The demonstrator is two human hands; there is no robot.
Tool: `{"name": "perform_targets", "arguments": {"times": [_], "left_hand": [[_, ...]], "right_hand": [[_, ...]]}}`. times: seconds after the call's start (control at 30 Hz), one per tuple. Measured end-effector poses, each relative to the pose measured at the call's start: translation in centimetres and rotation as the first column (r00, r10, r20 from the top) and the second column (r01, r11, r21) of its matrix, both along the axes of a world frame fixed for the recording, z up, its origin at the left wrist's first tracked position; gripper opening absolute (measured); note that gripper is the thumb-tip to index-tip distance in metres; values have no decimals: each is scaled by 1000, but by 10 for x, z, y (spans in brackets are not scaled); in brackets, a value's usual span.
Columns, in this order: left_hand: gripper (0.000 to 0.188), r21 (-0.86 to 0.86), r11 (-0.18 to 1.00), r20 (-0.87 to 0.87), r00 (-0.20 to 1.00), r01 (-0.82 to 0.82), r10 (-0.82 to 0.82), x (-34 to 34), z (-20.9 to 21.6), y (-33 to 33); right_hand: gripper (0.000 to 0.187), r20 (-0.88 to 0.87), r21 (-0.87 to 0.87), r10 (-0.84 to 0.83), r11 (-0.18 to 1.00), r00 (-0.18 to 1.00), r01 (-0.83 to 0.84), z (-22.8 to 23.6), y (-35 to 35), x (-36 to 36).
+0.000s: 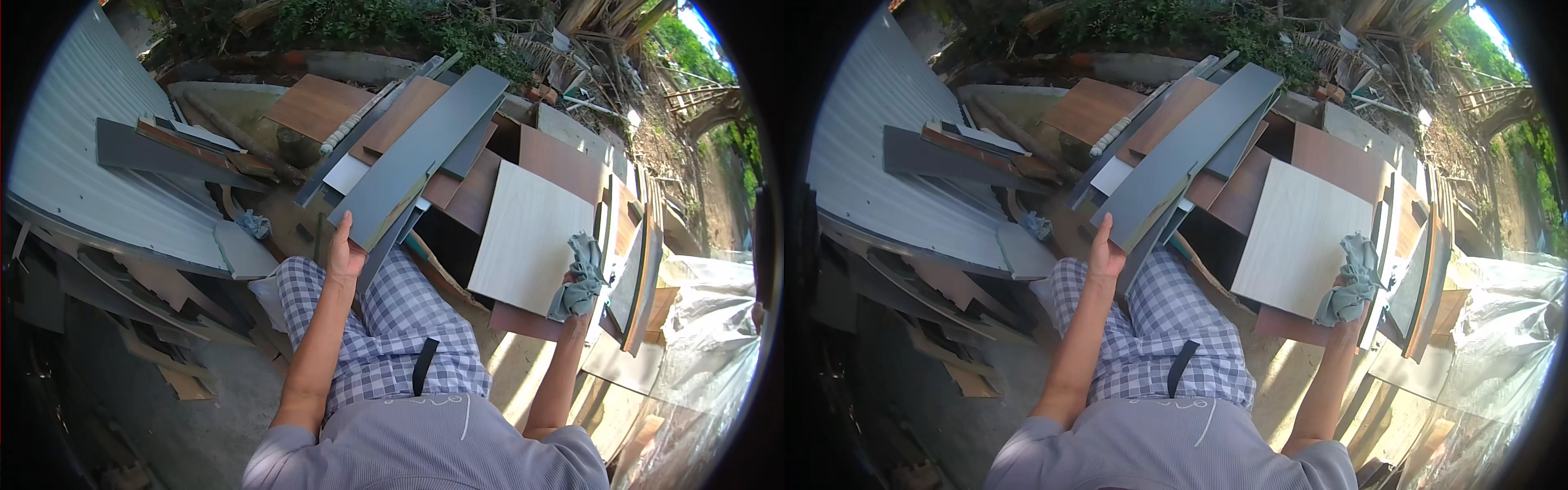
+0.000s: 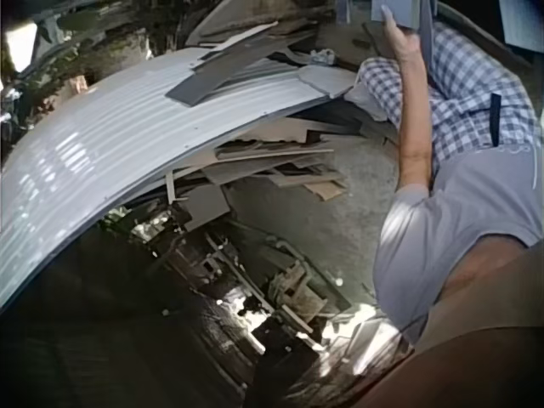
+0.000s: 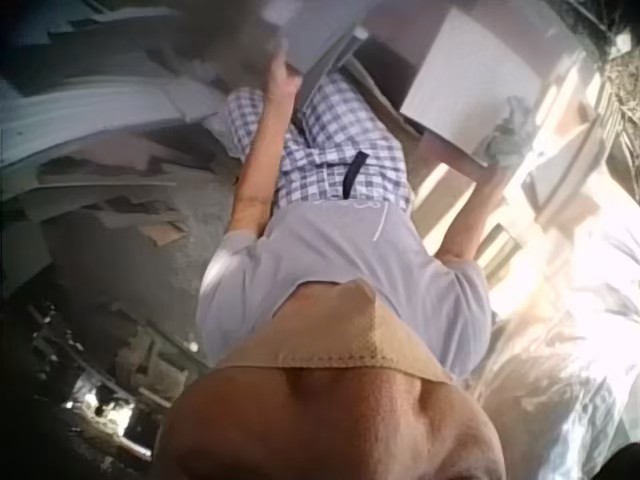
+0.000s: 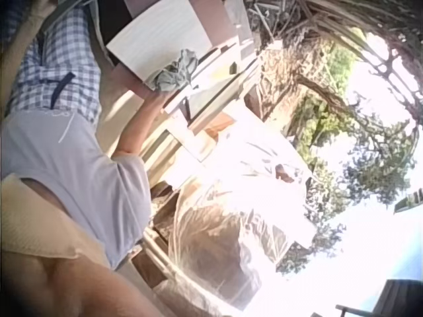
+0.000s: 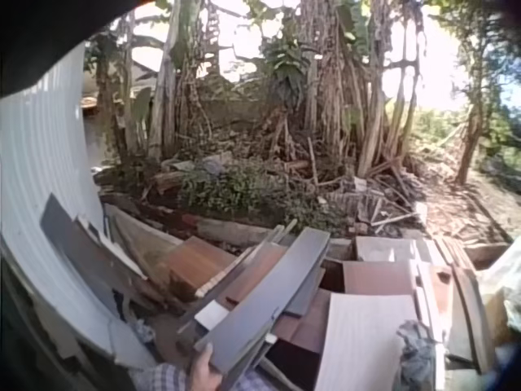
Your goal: Cleaning and trimming edges of various laminate furniture panels.
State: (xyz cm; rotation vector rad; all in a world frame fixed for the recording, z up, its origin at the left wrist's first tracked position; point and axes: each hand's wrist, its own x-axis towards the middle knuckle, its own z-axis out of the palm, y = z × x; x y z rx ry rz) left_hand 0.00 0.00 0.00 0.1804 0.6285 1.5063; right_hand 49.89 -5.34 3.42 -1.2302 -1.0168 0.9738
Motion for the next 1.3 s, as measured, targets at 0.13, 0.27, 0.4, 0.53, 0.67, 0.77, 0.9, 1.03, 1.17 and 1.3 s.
{"name": "perform_targets", "arguments": {"times": [0.13, 0.27, 0.4, 0.53, 0.67, 0.77, 0.9, 1.03, 1.17, 1.3], "left_hand": [[47, 8, 1000, 4, 1000, 21, -21, 7, 5, -2], [47, 6, 1000, -1, 1000, 16, -16, 11, 9, -4], [47, 19, 999, 16, 999, 32, -32, 9, 5, -2], [46, 8, 999, 12, 999, 42, -42, 10, 8, -2], [44, 6, 999, 24, 999, 31, -32, 11, 9, 0], [45, 12, 999, 43, 999, 31, -31, 10, 3, 5], [47, 4, 999, 43, 998, 36, -36, 9, 5, 10], [48, 9, 999, -10, 999, 42, -42, 4, 4, 14], [50, -4, 992, -34, 992, 123, -123, -4, 10, 14], [54, -5, 985, 11, 985, 170, -170, -18, 7, 9]], "right_hand": [[51, -693, 119, 101, 993, 714, -25, -24, -4, 3], [31, -933, 100, 106, 994, 345, -35, -31, -8, -11], [28, -963, 29, 40, 999, 268, -45, -22, -10, -30], [20, -942, -80, -38, 990, 334, -112, -4, -15, -49], [21, -919, -186, -180, 982, 352, 19, -6, -15, -55], [23, -863, -104, -70, 994, 500, -39, -25, -16, -42], [23, -843, -70, 29, 984, 538, -164, -23, -17, -47], [21, -869, -213, -184, 977, 459, -12, -11, -16, -73], [20, -747, -434, -390, 900, 538, 50, 18, -13, -117], [24, -774, -425, -322, 902, 545, -70, 24, -16, -128]]}}
